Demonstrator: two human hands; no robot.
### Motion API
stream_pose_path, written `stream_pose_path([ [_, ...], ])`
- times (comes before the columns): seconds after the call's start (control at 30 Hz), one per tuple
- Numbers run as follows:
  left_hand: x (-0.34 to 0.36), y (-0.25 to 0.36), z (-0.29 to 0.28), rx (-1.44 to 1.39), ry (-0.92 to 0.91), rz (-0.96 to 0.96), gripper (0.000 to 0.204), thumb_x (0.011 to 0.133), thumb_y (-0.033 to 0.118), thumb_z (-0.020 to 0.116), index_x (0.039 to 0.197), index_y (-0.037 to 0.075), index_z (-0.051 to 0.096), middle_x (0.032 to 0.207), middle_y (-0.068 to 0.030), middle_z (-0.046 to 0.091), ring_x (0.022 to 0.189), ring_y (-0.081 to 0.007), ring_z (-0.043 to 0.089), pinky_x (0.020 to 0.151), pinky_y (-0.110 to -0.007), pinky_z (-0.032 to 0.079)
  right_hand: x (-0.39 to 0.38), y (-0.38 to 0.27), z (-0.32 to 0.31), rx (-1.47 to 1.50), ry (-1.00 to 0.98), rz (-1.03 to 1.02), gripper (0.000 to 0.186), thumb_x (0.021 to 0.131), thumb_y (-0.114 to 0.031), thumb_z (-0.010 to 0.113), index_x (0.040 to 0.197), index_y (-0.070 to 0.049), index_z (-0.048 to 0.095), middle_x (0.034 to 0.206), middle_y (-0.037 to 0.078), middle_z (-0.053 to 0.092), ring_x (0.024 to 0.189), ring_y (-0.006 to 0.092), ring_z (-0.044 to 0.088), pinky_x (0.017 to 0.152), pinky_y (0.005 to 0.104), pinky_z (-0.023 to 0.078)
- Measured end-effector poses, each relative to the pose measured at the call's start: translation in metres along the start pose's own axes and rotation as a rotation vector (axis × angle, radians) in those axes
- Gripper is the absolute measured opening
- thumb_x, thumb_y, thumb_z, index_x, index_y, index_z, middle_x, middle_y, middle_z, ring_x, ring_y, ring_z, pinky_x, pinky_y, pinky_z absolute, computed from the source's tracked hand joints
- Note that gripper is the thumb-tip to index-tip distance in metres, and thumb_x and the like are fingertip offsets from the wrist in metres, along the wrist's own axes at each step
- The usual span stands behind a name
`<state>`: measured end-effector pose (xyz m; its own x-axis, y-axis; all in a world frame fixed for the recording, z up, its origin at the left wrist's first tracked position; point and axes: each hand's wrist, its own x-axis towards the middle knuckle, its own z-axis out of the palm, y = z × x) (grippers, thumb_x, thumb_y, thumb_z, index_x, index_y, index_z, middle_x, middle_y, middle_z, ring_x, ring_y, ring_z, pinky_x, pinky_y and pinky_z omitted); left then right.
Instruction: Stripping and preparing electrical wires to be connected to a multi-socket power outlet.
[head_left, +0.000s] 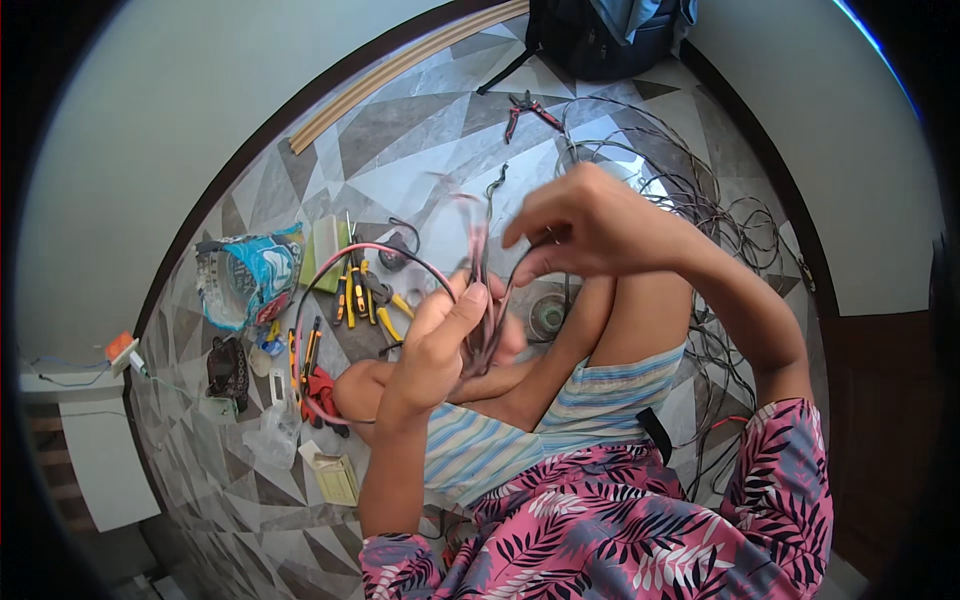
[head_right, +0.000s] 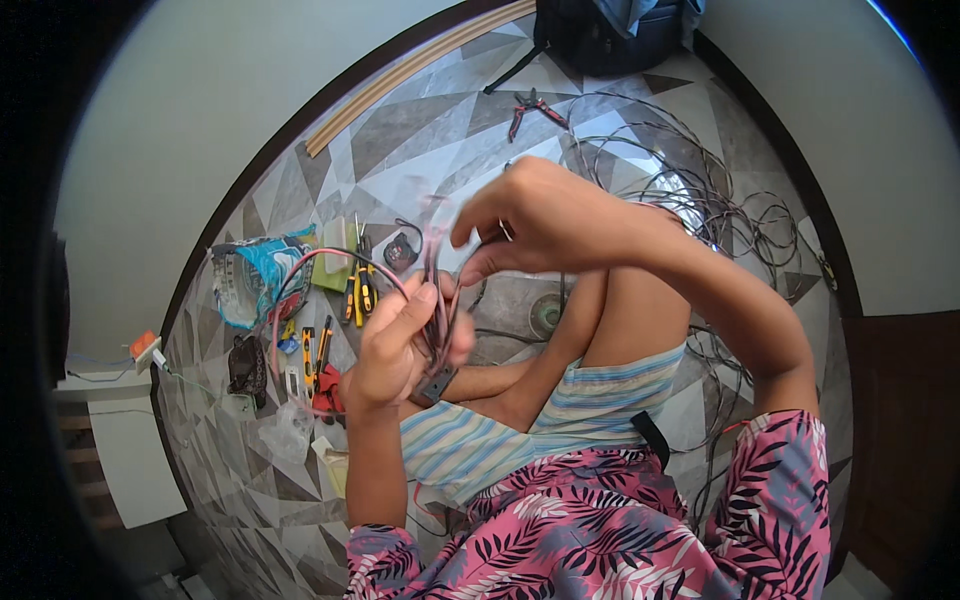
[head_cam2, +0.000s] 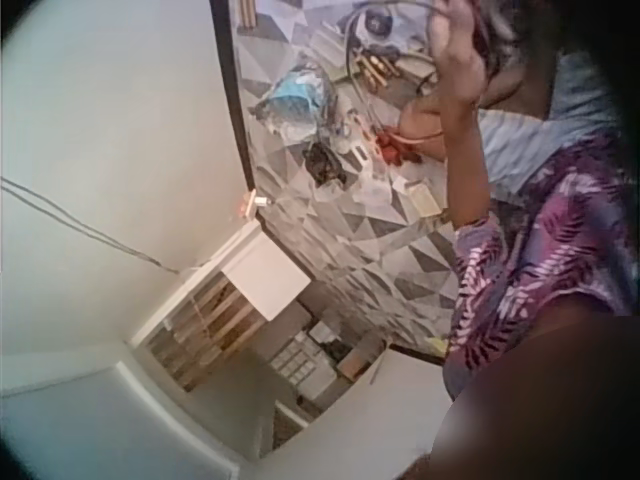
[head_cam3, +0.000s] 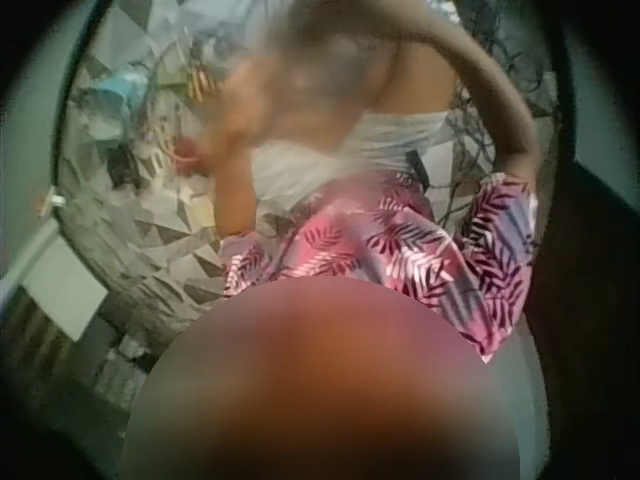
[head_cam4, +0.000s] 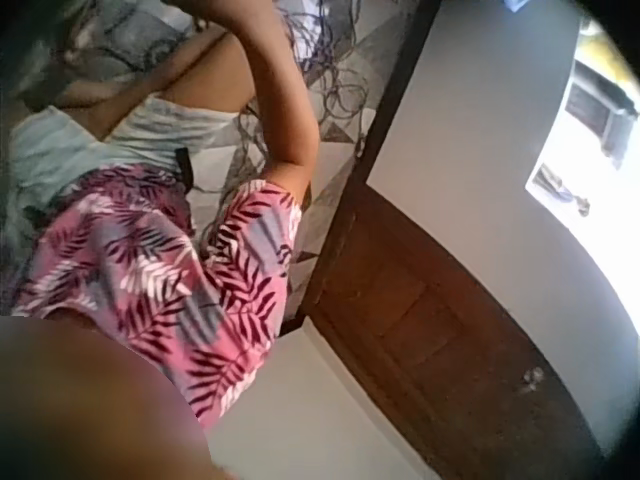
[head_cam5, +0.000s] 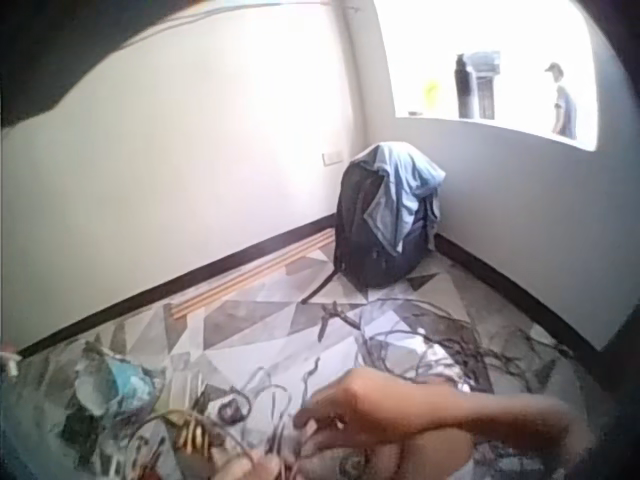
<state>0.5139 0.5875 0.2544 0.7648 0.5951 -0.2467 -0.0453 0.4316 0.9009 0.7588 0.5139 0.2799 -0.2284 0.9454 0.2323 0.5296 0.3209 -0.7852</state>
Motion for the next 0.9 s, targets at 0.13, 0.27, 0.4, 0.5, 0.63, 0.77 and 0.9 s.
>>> stream_pose_path([
  [0.13, -0.007, 0.022, -0.064, -0.334, -0.089, -0.105, 0.029, 0.102, 0.023, 0.047, 0.12, 0.002, 0.055, 0.062, 0.0087, 0.03, 0.046, -0.0019, 0.024, 0.041, -0.019, 0.021, -0.007, 0.053, -0.026, 0.0, 0.086, 0.131, 0.036, 0.077, -0.03, 0.083, 0.087, 0.002, 0.068, 0.067, 0.007, 0.062, 0.064, 0.011, 0.055, 0.059, 0.0288, 0.044],
  [0.27, -0.059, 0.082, -0.165, -0.583, -0.088, 0.306, 0.024, 0.102, 0.013, 0.043, 0.123, 0.003, 0.048, 0.068, 0.0054, 0.032, 0.048, -0.0017, 0.027, 0.042, -0.02, 0.026, -0.057, 0.108, -0.07, -0.111, 0.098, 0.439, 0.027, 0.083, -0.022, 0.08, 0.081, 0.003, 0.067, 0.067, 0.002, 0.058, 0.066, 0.0084, 0.049, 0.061, 0.0271, 0.041],
  [0.4, -0.103, 0.12, -0.225, -0.7, -0.014, 0.481, 0.022, 0.105, 0.012, 0.037, 0.119, -0.002, 0.047, 0.07, 0.0025, 0.03, 0.052, -0.0062, 0.027, 0.047, -0.023, 0.026, -0.097, 0.134, -0.086, 0.012, 0.167, 0.447, 0.026, 0.083, -0.022, 0.079, 0.083, 0.002, 0.069, 0.072, 0.003, 0.063, 0.069, 0.0092, 0.053, 0.064, 0.027, 0.043],
  [0.5, -0.12, 0.124, -0.243, -0.64, 0.059, 0.55, 0.023, 0.106, 0.011, 0.035, 0.119, -0.004, 0.046, 0.07, 0.0017, 0.029, 0.052, -0.0072, 0.026, 0.048, -0.024, 0.025, -0.111, 0.13, -0.084, 0.09, 0.189, 0.391, 0.027, 0.084, -0.023, 0.078, 0.089, 0.002, 0.072, 0.074, 0.005, 0.066, 0.071, 0.0108, 0.057, 0.068, 0.0278, 0.048],
  [0.63, -0.132, 0.119, -0.248, -0.686, 0.084, 0.543, 0.024, 0.106, 0.012, 0.034, 0.118, -0.004, 0.047, 0.07, 0.0016, 0.028, 0.053, -0.0076, 0.026, 0.049, -0.024, 0.025, -0.109, 0.109, -0.085, -0.004, 0.138, 0.326, 0.027, 0.083, -0.022, 0.078, 0.092, 0.003, 0.073, 0.08, 0.01, 0.07, 0.075, 0.0165, 0.063, 0.072, 0.0312, 0.05],
  [0.77, -0.135, 0.111, -0.24, -0.692, 0.105, 0.555, 0.025, 0.106, 0.012, 0.034, 0.12, -0.004, 0.047, 0.07, 0.0021, 0.028, 0.053, -0.0071, 0.025, 0.049, -0.024, 0.025, -0.1, 0.088, -0.083, -0.014, 0.112, 0.277, 0.027, 0.081, -0.022, 0.08, 0.09, 0.002, 0.074, 0.078, 0.011, 0.069, 0.07, 0.0177, 0.06, 0.067, 0.0324, 0.047],
  [0.9, -0.13, 0.109, -0.229, -0.707, 0.082, 0.563, 0.026, 0.106, 0.013, 0.033, 0.121, -0.004, 0.047, 0.069, 0.002, 0.029, 0.052, -0.0069, 0.026, 0.049, -0.024, 0.026, -0.092, 0.069, -0.079, 0.016, 0.102, 0.268, 0.027, 0.079, -0.021, 0.08, 0.09, 0.003, 0.074, 0.073, 0.009, 0.066, 0.067, 0.0173, 0.056, 0.064, 0.0319, 0.043],
])
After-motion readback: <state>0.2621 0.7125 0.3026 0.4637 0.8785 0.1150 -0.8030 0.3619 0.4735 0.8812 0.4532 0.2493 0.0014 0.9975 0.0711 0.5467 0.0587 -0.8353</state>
